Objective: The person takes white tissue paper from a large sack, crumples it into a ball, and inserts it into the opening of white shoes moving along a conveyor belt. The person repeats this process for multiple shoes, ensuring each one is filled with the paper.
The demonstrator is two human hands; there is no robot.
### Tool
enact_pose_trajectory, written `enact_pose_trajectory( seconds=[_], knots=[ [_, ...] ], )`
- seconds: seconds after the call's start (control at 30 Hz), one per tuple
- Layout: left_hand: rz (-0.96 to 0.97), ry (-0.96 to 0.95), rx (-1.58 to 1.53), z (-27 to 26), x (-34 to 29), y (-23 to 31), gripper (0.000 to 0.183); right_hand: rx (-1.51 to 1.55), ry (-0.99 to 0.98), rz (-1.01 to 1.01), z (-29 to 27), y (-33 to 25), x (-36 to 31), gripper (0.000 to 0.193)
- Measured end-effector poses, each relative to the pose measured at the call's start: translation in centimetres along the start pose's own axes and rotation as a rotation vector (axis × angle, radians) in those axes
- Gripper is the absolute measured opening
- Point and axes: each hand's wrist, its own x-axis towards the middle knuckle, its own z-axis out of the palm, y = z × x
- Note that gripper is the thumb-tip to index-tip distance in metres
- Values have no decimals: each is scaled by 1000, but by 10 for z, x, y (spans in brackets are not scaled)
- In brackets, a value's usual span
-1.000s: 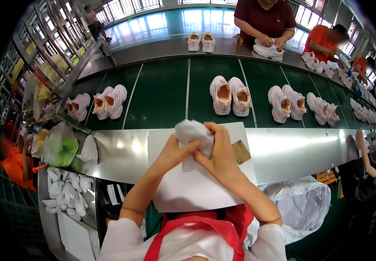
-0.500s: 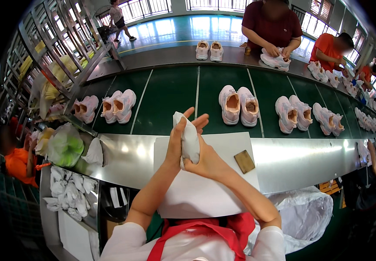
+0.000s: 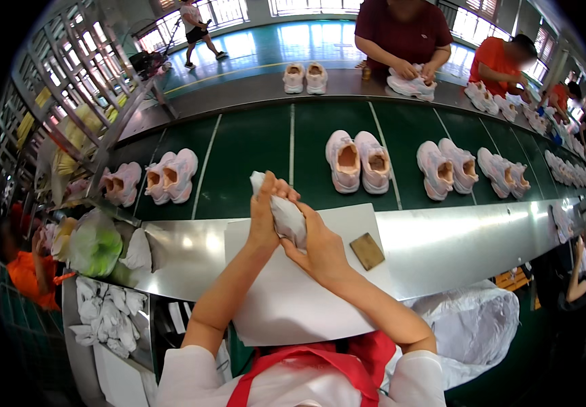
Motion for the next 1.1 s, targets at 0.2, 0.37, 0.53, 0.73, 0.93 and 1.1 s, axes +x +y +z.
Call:
enact_pose_trajectory(
  seconds=[0.2, 0.37, 0.53, 0.73, 0.93, 1.1],
  knots=[
    [-262, -293, -183, 1, 53, -43, 48, -306, 59, 47, -27, 47, 6, 53],
    [558, -300, 1249, -25, 171, -121, 40, -677, 64, 184, -87, 103, 48, 42],
    [165, -547, 1416, -13, 227, -147, 37, -833, -103, 168, -96, 132, 93, 42],
    [181, -695, 1537, -10, 215, -116, 37, -844, -303, 174, -44, 176, 141, 39],
    [189, -634, 1545, -17, 206, -116, 34, -966, -592, 97, -18, 190, 158, 17],
    [171, -601, 1546, -13, 208, -127, 30, -991, -460, 19, -21, 223, 147, 23]
  ],
)
